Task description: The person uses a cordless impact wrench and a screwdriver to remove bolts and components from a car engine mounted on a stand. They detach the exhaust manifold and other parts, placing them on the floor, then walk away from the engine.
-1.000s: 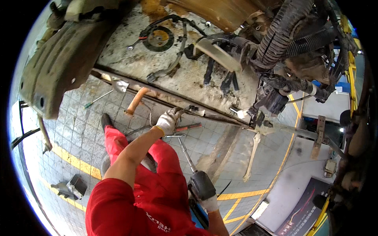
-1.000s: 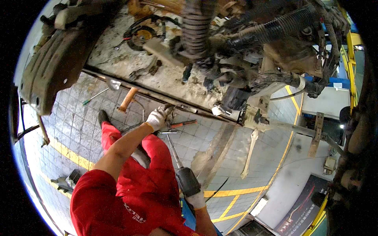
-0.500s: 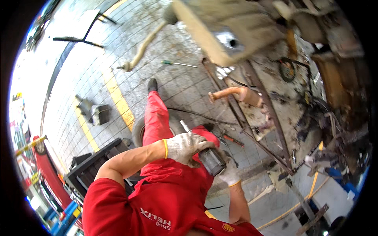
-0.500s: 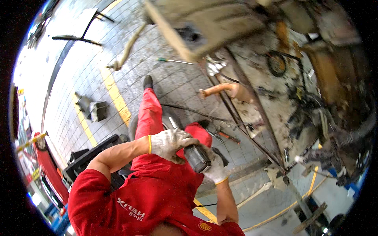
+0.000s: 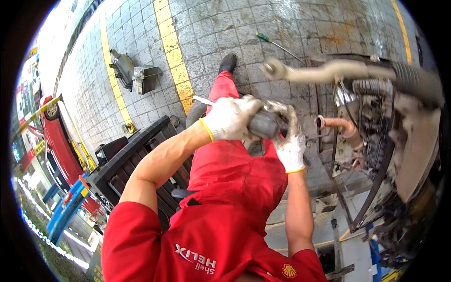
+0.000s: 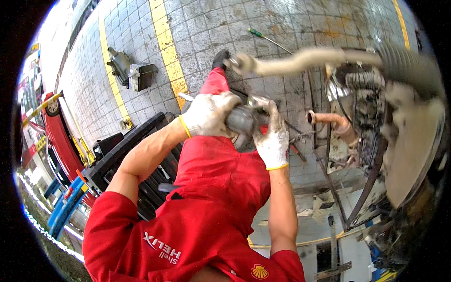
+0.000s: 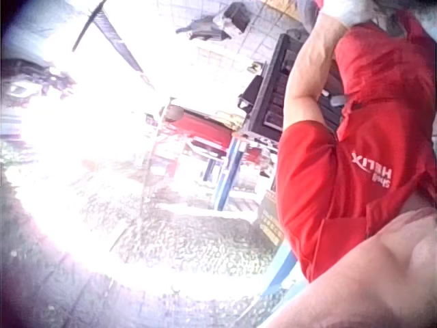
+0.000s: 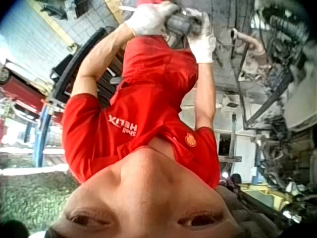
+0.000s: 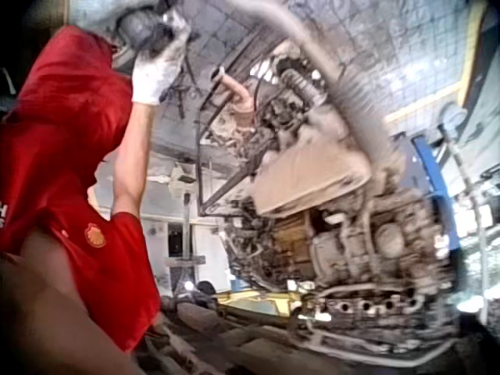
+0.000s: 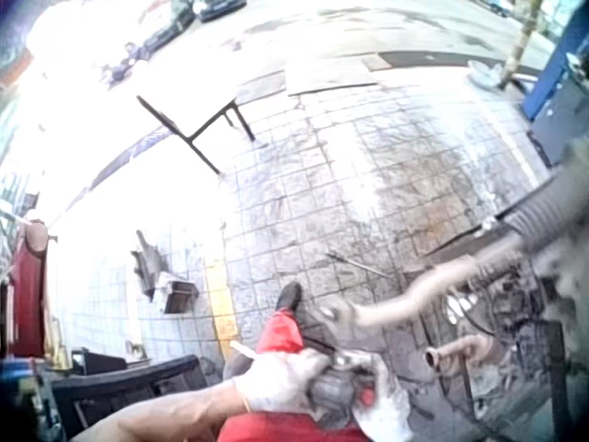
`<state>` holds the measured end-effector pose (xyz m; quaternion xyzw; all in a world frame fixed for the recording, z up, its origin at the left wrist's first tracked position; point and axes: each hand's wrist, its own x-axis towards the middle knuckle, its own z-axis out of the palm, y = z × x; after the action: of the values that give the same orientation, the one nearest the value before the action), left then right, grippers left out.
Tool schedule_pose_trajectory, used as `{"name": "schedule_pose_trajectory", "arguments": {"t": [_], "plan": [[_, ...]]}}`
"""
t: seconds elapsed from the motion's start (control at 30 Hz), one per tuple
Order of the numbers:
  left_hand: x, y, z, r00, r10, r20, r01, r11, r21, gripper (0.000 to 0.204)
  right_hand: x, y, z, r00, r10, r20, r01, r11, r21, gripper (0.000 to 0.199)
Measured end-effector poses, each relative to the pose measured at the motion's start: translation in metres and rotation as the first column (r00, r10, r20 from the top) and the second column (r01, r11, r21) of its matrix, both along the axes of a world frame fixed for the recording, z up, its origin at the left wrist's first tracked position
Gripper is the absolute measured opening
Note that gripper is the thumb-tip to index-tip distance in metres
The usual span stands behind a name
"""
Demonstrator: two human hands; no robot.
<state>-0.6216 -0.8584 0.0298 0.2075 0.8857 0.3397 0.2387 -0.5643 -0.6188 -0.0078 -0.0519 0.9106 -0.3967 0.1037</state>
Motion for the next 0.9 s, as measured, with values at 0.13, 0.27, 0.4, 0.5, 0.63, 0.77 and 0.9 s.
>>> {"name": "schedule_pose_trajectory", "arguments": {"t": [0.13,0.27,0.4,0.5,0.63,0.77,0.9], "plan": [[-0.036,-0.111,-0.067,0.946,0.317,0.063,-0.278,0.897,-0.343,0.08,-0.028,-0.069,-0.081,0.939,-0.079,0.335,0.149,0.971,-0.189,0.072],[-0.087,-0.226,-0.162,0.757,0.645,0.105,-0.51,0.684,-0.521,0.082,-0.05,-0.144,-0.177,0.736,-0.149,0.66,0.431,0.855,-0.288,0.065],[-0.123,-0.324,-0.259,0.534,0.84,0.101,-0.616,0.467,-0.634,0.086,-0.101,-0.21,-0.236,0.386,-0.122,0.914,0.673,0.715,-0.189,0.063],[-0.108,-0.395,-0.342,0.442,0.892,0.094,-0.593,0.37,-0.716,0.09,-0.144,-0.254,-0.266,0.295,-0.16,0.942,0.582,0.812,-0.044,0.064],[-0.112,-0.455,-0.389,0.406,0.907,0.108,-0.578,0.347,-0.739,0.078,-0.17,-0.268,-0.35,0.367,-0.164,0.916,0.372,0.928,0.017,0.061],[-0.101,-0.49,-0.423,0.359,0.909,0.212,-0.47,0.372,-0.8,0.074,-0.197,-0.261,-0.397,0.441,-0.261,0.859,0.273,0.951,0.149,0.062],[-0.071,-0.5,-0.451,0.333,0.919,0.209,-0.484,0.357,-0.799,0.076,-0.239,-0.248,-0.432,0.453,-0.369,0.811,0.445,0.882,0.153,0.056]]}}
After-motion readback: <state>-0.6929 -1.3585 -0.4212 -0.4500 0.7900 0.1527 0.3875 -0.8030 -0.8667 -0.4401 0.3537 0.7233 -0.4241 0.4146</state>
